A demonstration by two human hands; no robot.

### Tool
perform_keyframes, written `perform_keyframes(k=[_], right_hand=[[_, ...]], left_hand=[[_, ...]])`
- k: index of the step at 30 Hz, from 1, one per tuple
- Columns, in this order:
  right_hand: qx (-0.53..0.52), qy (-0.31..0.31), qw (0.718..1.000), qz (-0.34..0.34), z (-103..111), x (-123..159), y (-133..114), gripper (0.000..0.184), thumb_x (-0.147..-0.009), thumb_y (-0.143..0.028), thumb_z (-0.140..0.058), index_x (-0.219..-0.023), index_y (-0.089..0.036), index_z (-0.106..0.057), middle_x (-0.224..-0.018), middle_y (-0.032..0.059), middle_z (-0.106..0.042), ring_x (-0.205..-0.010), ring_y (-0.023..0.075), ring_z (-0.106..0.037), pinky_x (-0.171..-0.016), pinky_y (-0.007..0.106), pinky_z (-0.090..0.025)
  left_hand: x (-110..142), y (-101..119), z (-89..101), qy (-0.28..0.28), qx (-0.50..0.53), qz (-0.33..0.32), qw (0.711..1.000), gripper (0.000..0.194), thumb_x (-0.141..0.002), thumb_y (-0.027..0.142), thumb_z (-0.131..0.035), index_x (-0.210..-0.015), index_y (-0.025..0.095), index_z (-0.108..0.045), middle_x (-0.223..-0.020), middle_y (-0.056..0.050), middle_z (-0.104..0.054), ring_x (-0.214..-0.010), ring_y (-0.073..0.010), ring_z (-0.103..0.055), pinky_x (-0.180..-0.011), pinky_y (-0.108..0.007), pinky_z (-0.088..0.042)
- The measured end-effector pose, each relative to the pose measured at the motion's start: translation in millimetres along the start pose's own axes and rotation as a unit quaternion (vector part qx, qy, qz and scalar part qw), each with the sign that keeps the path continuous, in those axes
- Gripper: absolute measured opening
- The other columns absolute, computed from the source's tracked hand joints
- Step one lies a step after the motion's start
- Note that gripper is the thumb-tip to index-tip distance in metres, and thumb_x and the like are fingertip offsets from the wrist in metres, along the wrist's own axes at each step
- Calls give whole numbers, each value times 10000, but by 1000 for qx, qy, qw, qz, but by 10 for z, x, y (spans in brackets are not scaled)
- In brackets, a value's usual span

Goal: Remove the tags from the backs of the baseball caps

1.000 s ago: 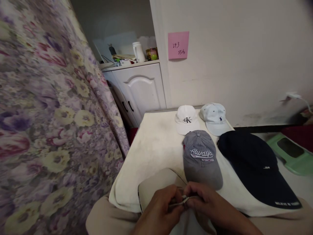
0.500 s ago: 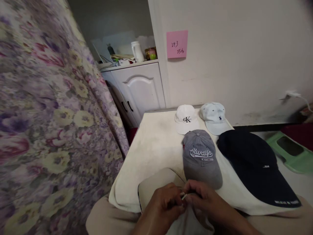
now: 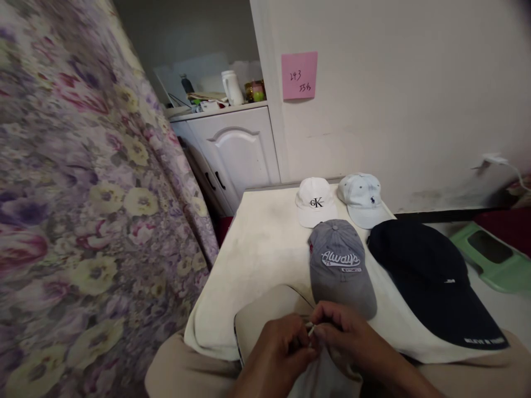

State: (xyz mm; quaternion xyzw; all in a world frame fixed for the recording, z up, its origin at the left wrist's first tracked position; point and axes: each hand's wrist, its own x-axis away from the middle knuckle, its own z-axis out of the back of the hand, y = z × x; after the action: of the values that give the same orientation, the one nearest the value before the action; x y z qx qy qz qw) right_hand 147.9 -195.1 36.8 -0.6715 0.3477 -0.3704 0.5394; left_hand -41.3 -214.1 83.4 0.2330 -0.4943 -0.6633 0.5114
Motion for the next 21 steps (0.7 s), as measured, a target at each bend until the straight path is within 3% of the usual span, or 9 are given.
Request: perform_keyframes(k=[8,15,21], right_hand=[[9,12,1000,6,8,-18,10,92,-841,-276,-641,-841,-184,-639,-760,-1,-637,-715,167,-550,-670,292,-403],[22,-5,1000,-1,-2,-15,-14,73,-815,-246,-620,-823,-179,-648,-787,22,-688,-762,192,-617,-706,313,-450],[14,-1,1000,-4,-9,-19,7,93,-815,-272,-626,-826,-180,-634,-786,34,-708,-761,201,-642,-711,323,-474]], left_hand=[[80,42,62,2,-47,10,999,187,-951,324,-535,-802,211,-526,-807,19,-584,-796,-171,-519,-700,-272,-354],[30,24,23,-23,0,-26,999,305,-926,285,-582,-675,208,-427,-713,47,-465,-704,-134,-416,-633,-259,-298],[2,-52,-15,-18,64,-17,998,214,-788,113,-605,-661,199,-456,-731,33,-516,-724,-136,-449,-650,-256,-314]])
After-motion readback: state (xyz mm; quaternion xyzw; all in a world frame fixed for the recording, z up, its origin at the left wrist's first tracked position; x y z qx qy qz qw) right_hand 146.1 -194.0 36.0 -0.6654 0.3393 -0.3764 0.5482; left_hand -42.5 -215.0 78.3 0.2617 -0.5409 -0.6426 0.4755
